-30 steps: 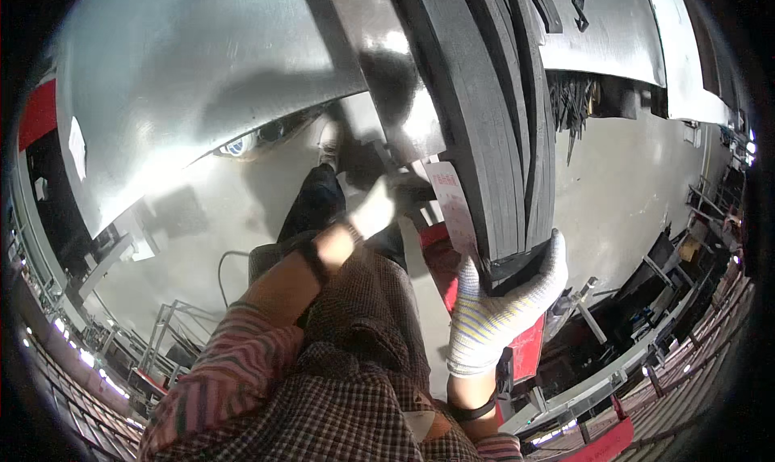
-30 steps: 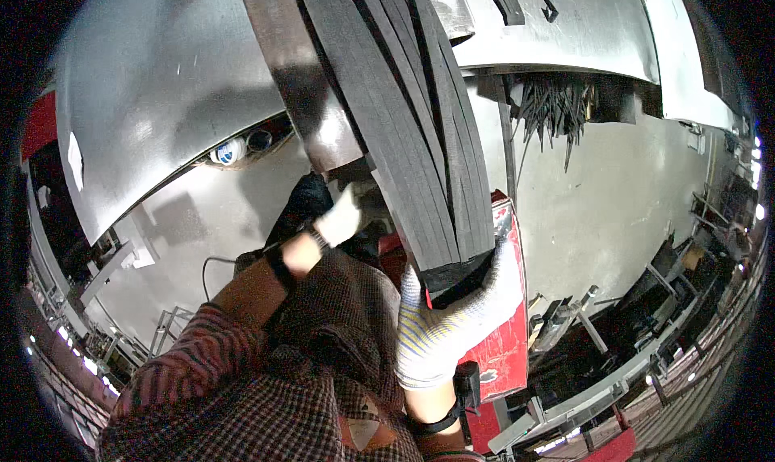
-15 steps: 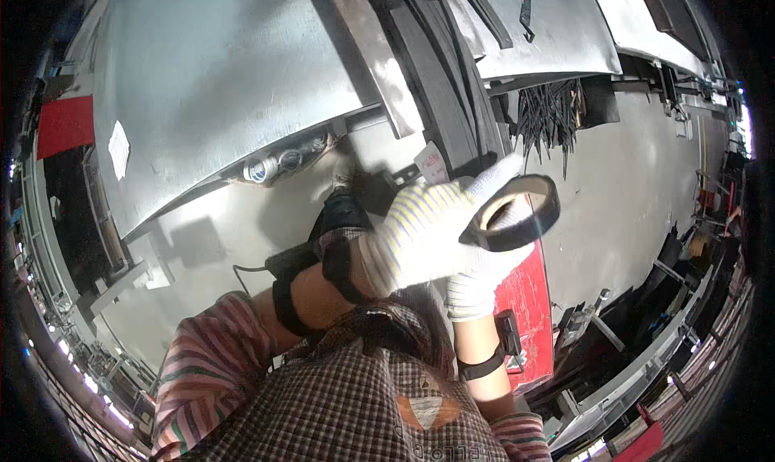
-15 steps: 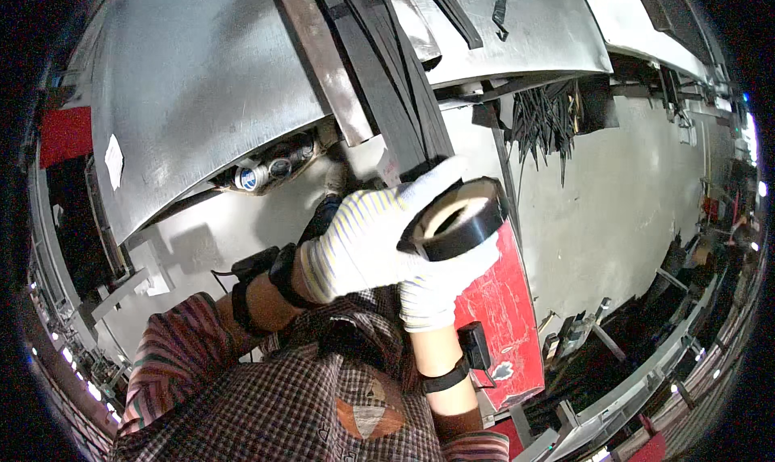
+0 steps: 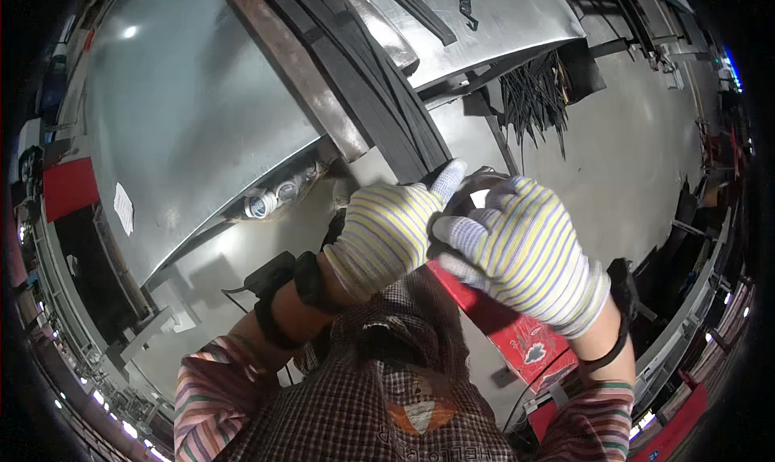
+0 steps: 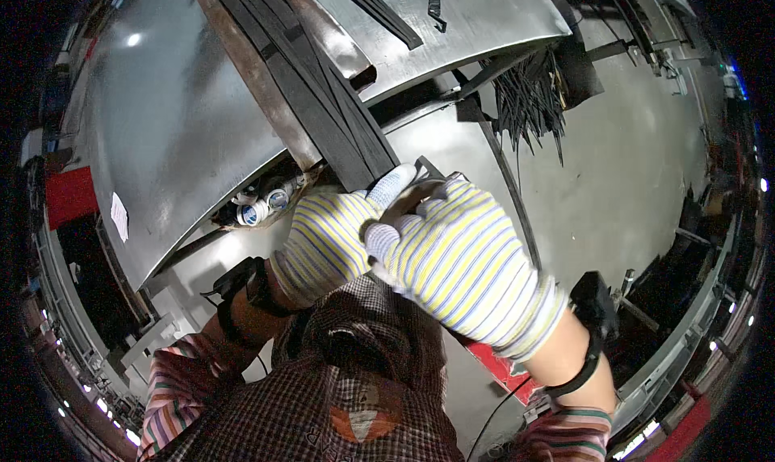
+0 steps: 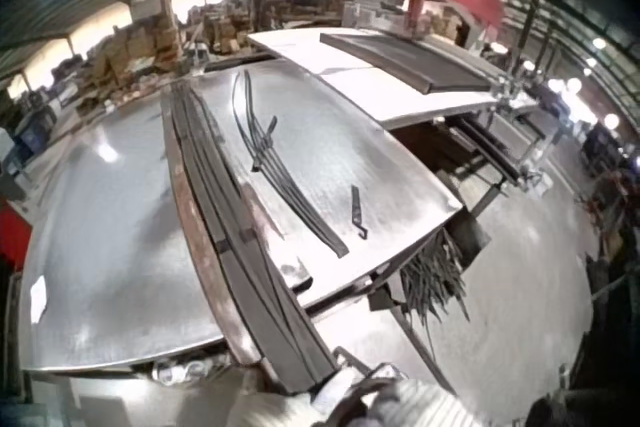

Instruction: Assembling components for automotive wiper blades by inserting rubber strips into metal frames and securing them.

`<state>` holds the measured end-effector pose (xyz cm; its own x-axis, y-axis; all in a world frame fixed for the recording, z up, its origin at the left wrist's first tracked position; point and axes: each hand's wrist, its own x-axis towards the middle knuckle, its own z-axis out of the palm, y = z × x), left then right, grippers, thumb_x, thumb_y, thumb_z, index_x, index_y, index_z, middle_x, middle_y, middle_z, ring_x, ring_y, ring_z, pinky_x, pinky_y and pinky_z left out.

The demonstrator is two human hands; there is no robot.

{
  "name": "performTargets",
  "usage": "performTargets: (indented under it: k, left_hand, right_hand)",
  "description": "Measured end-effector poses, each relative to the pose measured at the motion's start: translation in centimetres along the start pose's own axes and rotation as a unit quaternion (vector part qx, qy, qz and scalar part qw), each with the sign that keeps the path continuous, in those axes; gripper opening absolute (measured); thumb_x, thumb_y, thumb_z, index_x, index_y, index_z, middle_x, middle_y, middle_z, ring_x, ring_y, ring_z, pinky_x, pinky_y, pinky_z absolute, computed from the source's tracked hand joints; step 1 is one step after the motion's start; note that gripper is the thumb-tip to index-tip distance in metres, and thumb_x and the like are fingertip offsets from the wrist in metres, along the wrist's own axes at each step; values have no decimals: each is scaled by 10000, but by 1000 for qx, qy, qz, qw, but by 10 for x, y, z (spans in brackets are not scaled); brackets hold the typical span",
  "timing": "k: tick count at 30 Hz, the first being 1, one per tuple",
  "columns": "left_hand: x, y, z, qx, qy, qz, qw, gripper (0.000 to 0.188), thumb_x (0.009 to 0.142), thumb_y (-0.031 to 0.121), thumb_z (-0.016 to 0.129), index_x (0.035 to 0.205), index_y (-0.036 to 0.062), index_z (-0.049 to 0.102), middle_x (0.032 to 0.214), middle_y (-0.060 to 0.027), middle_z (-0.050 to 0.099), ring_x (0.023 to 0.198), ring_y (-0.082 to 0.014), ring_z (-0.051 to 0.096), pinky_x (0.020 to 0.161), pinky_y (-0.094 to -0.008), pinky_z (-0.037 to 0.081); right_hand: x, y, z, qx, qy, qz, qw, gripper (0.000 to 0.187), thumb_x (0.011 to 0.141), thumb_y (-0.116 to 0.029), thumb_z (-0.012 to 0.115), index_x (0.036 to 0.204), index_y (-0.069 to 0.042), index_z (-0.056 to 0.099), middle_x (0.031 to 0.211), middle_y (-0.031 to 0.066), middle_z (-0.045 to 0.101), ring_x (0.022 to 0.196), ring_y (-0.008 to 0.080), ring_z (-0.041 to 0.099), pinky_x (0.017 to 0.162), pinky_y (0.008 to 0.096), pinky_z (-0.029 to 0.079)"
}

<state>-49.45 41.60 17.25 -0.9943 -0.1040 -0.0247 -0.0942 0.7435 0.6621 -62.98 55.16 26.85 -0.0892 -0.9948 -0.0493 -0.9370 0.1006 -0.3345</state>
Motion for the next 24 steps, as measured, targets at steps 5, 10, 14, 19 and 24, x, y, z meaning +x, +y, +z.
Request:
performTargets:
  k: [5, 10, 14, 19, 24]
  left_hand:
    - [9, 17, -15, 152, -28, 18, 988, 829, 806, 519, 747, 1433, 35, 502, 791, -127, 680, 707, -335, 652, 721, -450, 511]
    - [15, 12, -22, 11, -180, -46, 983, 898, 811, 517, 736, 1501, 59, 389, 999, -158, 705, 896, -363, 678, 838, -456, 508]
    - [27, 24, -42, 146, -222, 10, 964, 882, 733, 505, 735, 1455, 87, 449, 1146, -127, 666, 1052, -343, 629, 855, -498, 477]
    - [64, 14, -28, 247, -59, 228, 940, 452, 748, 274, 666, 1171, 120, 627, 1235, -69, 606, 1189, -299, 569, 1065, -529, 423]
    - [63, -3, -6, 201, -127, 236, 942, 356, 768, 214, 602, 1111, 123, 638, 1127, -74, 657, 1062, -266, 637, 1036, -503, 470]
  right_hand:
    - [-6, 113, 24, 217, -89, 117, 965, 275, 833, -248, 807, 1013, -50, 741, 827, 124, 736, 735, 268, 719, 696, 330, 569]
    - [-11, 167, 112, 496, -135, 129, 848, 302, 800, -126, 831, 1070, -21, 743, 974, 78, 767, 880, 129, 692, 817, 314, 550]
    - [-7, 173, 144, 544, -116, 80, 827, 330, 837, -128, 815, 1141, -26, 738, 955, 70, 770, 835, 121, 686, 780, 300, 554]
    - [-4, 185, 182, 668, -130, 47, 731, 253, 893, -154, 745, 1102, -12, 723, 924, 44, 760, 733, 126, 676, 635, 277, 562]
    - [15, 192, 180, 577, -148, -47, 802, 262, 861, -64, 710, 1102, 38, 698, 1010, 153, 741, 908, 181, 691, 794, 342, 560]
